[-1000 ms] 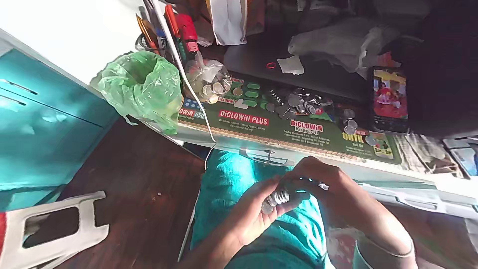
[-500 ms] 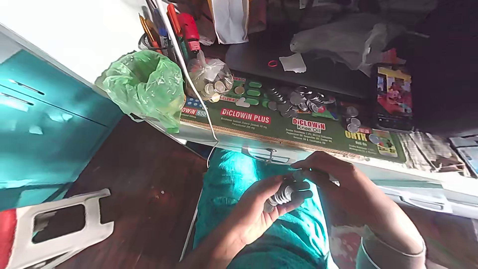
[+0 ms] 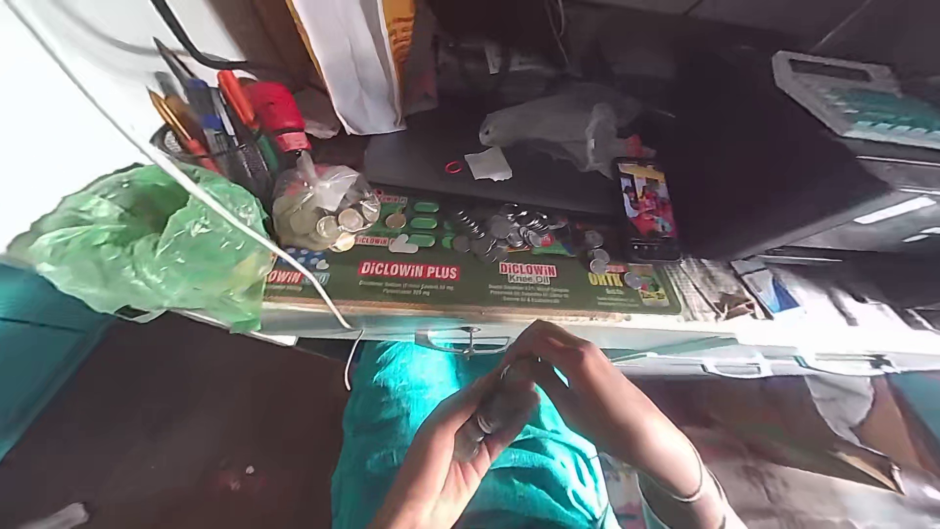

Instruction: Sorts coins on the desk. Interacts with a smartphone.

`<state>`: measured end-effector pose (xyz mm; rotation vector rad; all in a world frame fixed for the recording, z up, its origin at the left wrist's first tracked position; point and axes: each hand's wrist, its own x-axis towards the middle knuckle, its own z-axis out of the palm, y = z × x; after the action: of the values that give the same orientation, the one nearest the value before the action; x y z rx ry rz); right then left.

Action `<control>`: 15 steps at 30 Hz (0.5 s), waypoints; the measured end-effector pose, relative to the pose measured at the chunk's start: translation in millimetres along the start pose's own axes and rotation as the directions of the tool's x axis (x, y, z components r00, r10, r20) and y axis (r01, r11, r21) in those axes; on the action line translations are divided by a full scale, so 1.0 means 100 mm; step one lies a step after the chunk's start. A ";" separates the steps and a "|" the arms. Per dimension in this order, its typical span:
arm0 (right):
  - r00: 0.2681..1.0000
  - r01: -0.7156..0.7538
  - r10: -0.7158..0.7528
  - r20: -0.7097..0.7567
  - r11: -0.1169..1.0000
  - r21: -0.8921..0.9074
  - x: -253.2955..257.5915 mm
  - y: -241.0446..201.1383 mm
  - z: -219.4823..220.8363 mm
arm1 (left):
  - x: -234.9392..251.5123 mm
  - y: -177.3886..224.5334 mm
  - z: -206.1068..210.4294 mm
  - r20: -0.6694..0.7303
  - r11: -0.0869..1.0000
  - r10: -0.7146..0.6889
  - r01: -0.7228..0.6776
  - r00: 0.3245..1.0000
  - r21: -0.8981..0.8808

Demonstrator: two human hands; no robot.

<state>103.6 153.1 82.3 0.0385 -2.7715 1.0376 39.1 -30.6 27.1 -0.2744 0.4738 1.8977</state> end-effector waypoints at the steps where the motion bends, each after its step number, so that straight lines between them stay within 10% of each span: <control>1: 0.999 0.019 -0.019 0.033 1.000 0.005 -0.02 -0.01 -0.02 | 0.00 0.00 -0.01 -0.007 1.000 -0.001 0.000 1.000 -0.004; 5: 0.984 0.117 -0.098 0.146 0.986 -0.123 -0.08 0.00 0.08 | 0.03 -0.03 -0.06 0.003 0.999 -0.016 0.017 1.000 -0.034; 10: 0.993 0.074 -0.099 -0.057 0.938 -0.339 -0.10 0.01 0.14 | 0.07 -0.01 -0.06 -0.007 0.996 -0.039 0.038 0.999 -0.078; 15: 0.974 0.187 -0.212 -0.081 0.953 -0.240 -0.16 -0.04 0.30 | 0.12 -0.03 0.01 -0.105 1.000 0.000 -0.003 0.995 -0.029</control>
<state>114.7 130.0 59.4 0.2211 -2.7039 0.6448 37.2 -18.9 22.6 -0.3944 0.5165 1.8990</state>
